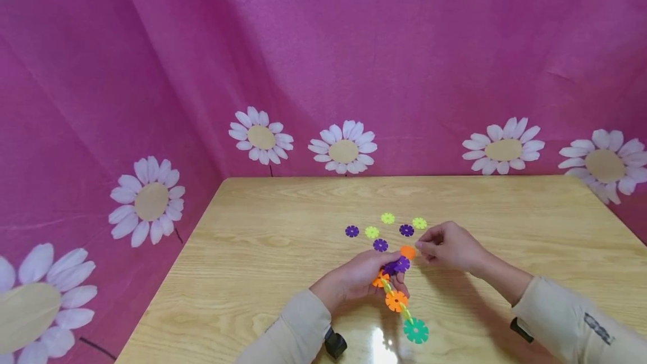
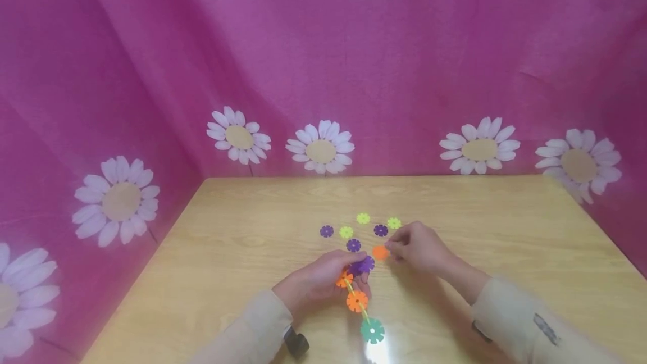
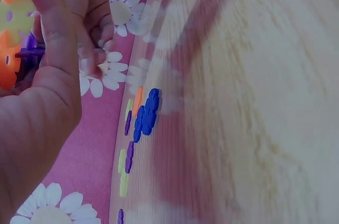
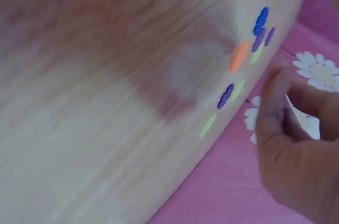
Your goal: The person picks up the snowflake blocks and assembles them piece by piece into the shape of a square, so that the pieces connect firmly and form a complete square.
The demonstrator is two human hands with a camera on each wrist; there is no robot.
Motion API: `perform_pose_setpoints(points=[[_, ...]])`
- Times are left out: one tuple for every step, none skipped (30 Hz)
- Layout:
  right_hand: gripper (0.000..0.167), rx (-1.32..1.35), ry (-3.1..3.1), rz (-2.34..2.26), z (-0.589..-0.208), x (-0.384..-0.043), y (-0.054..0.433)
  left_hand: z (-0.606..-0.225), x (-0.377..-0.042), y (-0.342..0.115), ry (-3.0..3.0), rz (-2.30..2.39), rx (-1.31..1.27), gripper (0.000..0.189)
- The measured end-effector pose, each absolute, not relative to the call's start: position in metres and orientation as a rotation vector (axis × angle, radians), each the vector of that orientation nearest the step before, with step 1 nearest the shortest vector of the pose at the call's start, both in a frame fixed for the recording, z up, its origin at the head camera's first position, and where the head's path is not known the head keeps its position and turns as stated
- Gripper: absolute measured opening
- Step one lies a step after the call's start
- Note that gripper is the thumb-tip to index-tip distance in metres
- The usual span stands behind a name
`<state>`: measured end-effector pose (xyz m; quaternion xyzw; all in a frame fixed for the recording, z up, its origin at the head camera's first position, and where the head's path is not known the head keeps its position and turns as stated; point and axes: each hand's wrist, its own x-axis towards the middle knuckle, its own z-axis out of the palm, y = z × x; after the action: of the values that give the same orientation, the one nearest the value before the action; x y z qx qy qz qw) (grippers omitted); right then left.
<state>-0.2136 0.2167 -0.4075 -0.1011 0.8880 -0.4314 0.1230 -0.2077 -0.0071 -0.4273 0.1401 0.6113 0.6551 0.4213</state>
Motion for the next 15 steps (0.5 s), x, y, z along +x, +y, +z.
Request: perform_pose_setpoints(points=[[0.017, -0.323, 2.654, -1.172, -0.408, -0.215, 0.218, -0.427, -0.208, -0.007, 1.541, 1.633, 0.345, 0.044], [0.017, -0.371, 2.699, -1.100, -0.409, -0.217, 0.219, -0.427, -0.208, -0.007, 1.551, 1.628, 0.343, 0.044], [0.017, -0.413, 2.731, -1.038, -0.410, -0.219, 0.219, -0.426, -0.208, -0.006, 1.562, 1.618, 0.345, 0.044], [0.018, -0.469, 2.762, -0.978, -0.412, -0.222, 0.218, -0.426, -0.208, -0.007, 1.571, 1.614, 0.345, 0.044], [0.019, -0.509, 2.782, -0.933, -0.414, -0.224, 0.217, -0.426, -0.208, -0.007, 1.580, 1.606, 0.353, 0.044], [0.020, -0.553, 2.804, -0.886, -0.416, -0.226, 0.216, -0.426, -0.208, -0.007, 1.582, 1.606, 0.355, 0.043], [0.022, -0.579, 2.822, -0.850, -0.419, -0.228, 0.215, -0.426, -0.208, -0.007, 1.584, 1.602, 0.354, 0.042], [0.024, -0.602, 2.832, -0.824, -0.421, -0.230, 0.214, -0.426, -0.208, -0.007, 1.581, 1.600, 0.349, 0.041], [0.026, -0.606, 2.836, -0.806, -0.425, -0.232, 0.212, -0.426, -0.208, -0.007, 1.581, 1.593, 0.346, 0.041], [0.027, -0.614, 2.841, -0.787, -0.427, -0.233, 0.211, -0.426, -0.209, -0.007, 1.578, 1.590, 0.338, 0.040], [0.028, -0.602, 2.845, -0.769, -0.430, -0.234, 0.210, -0.426, -0.209, -0.006, 1.577, 1.584, 0.334, 0.040], [0.029, -0.596, 2.848, -0.752, -0.432, -0.235, 0.208, -0.427, -0.209, -0.006, 1.571, 1.584, 0.324, 0.040], [0.029, -0.584, 2.848, -0.742, -0.434, -0.235, 0.207, -0.427, -0.209, -0.006, 1.563, 1.583, 0.319, 0.040], [0.029, -0.575, 2.852, -0.724, -0.434, -0.235, 0.206, -0.427, -0.209, -0.006, 1.556, 1.585, 0.318, 0.040], [0.029, -0.567, 2.861, -0.704, -0.435, -0.235, 0.205, -0.428, -0.210, -0.006, 1.552, 1.587, 0.320, 0.040]])
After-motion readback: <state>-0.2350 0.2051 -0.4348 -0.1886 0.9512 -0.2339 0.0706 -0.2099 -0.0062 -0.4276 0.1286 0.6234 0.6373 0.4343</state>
